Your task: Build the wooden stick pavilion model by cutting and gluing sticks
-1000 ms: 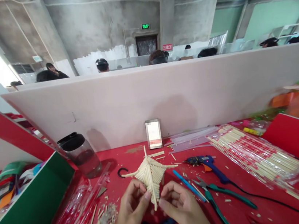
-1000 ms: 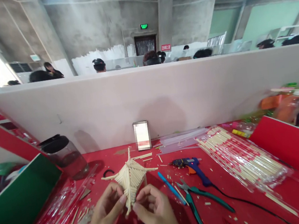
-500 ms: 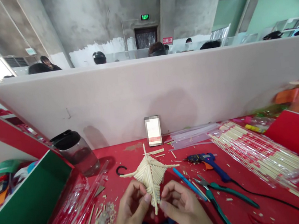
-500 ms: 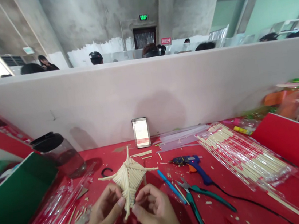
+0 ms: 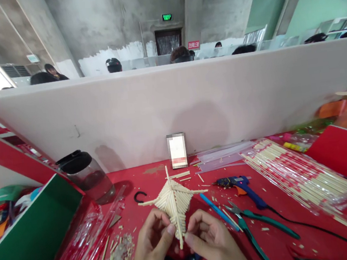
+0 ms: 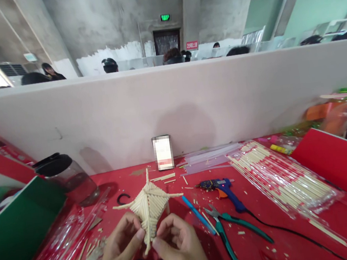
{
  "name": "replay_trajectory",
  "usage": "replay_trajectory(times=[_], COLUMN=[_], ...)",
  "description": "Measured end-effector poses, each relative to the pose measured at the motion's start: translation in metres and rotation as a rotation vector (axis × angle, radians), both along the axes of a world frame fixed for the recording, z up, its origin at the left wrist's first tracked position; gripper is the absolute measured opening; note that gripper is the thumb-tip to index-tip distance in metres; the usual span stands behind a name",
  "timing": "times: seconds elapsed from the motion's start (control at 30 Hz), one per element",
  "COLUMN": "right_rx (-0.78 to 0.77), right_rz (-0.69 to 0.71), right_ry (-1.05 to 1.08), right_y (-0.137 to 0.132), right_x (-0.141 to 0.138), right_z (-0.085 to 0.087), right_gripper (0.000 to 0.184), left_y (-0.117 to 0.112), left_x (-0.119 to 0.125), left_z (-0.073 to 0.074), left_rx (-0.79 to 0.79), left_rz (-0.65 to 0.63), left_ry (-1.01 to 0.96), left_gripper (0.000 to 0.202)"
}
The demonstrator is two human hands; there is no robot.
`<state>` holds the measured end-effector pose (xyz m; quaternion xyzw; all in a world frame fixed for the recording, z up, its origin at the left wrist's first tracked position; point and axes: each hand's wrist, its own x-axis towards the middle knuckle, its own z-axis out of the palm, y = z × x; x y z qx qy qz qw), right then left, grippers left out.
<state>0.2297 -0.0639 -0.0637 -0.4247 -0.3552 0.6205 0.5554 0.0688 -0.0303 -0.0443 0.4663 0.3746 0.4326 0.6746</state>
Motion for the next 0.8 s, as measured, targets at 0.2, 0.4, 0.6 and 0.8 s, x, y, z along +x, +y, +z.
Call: replay_trajectory(times=[0.2, 0.4, 0.6, 0.8], right_rx=[0.002, 0.028, 0.031, 0.021], right_rz=[0.018, 0.045, 0.027, 0.029], right_ry=[0.004, -0.015, 0.016, -0.009], right_y=[0.001, 0.002, 0.003, 0.004], right_x=[0.002, 0.004, 0.003, 0.003], right_z=[0.001, -0.009, -0.015, -0.012], right_gripper=[0.043, 0.040, 0.038, 0.038], left_y=[0.000, 0.000, 0.001, 0.001], left_x=[-0.001, -0.002, -0.001, -0.001], left_z=[-0.002, -0.001, -0.001, 0.000], left_rx=[0.003, -0.003, 0.003, 0.005], left_rz=[-0.005, 0.004, 0.004, 0.005], left_ry=[0.000, -0.005, -0.017, -0.004], left_gripper=[0.034, 0.034, 0.034, 0.033])
